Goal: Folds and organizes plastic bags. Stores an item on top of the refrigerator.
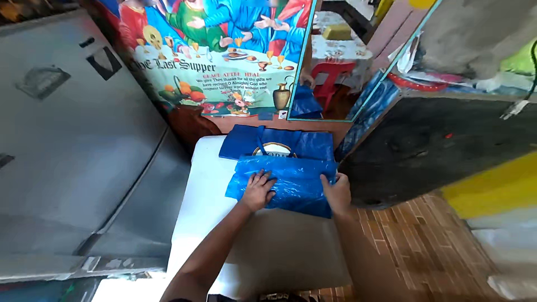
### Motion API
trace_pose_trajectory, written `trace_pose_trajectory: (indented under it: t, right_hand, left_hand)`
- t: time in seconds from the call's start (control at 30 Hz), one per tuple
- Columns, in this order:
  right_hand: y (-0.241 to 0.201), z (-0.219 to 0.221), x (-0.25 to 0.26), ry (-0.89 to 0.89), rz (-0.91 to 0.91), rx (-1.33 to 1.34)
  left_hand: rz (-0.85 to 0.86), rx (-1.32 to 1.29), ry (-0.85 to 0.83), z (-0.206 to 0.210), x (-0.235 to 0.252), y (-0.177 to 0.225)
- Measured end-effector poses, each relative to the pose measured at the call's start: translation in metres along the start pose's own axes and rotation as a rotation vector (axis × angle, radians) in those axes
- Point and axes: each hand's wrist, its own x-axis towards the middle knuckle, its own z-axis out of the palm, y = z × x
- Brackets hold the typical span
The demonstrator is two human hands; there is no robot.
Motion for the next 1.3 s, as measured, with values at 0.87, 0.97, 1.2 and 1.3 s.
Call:
trace_pose_trajectory:
  t: [0.87, 0.97, 1.2, 1.3]
  right_hand:
    - [-0.13, 0.003, 0.049, -0.861, -0.783, -0.106]
    - [-0.153, -0.007, 0.04, -1.128, -0.723, 0.085]
    - [-0.179, -0.015, -0.011, -1.033, -0.57, 0.432]
    - [-0.183, -0.007, -0.028, -0.889, -0.484, 0.428]
  left_hand:
    - [-0.118, -0.593, 0.077, -0.143, -0.032, 0.026]
    - [-0.079, -0.83, 0.152, -0.161, -0.051, 0.021]
    - [-0.055, -1.889, 0.862, -0.098, -0.094, -0.017]
    - [-0.142, -1.985, 0.855, -0.061, -0.109, 0.023]
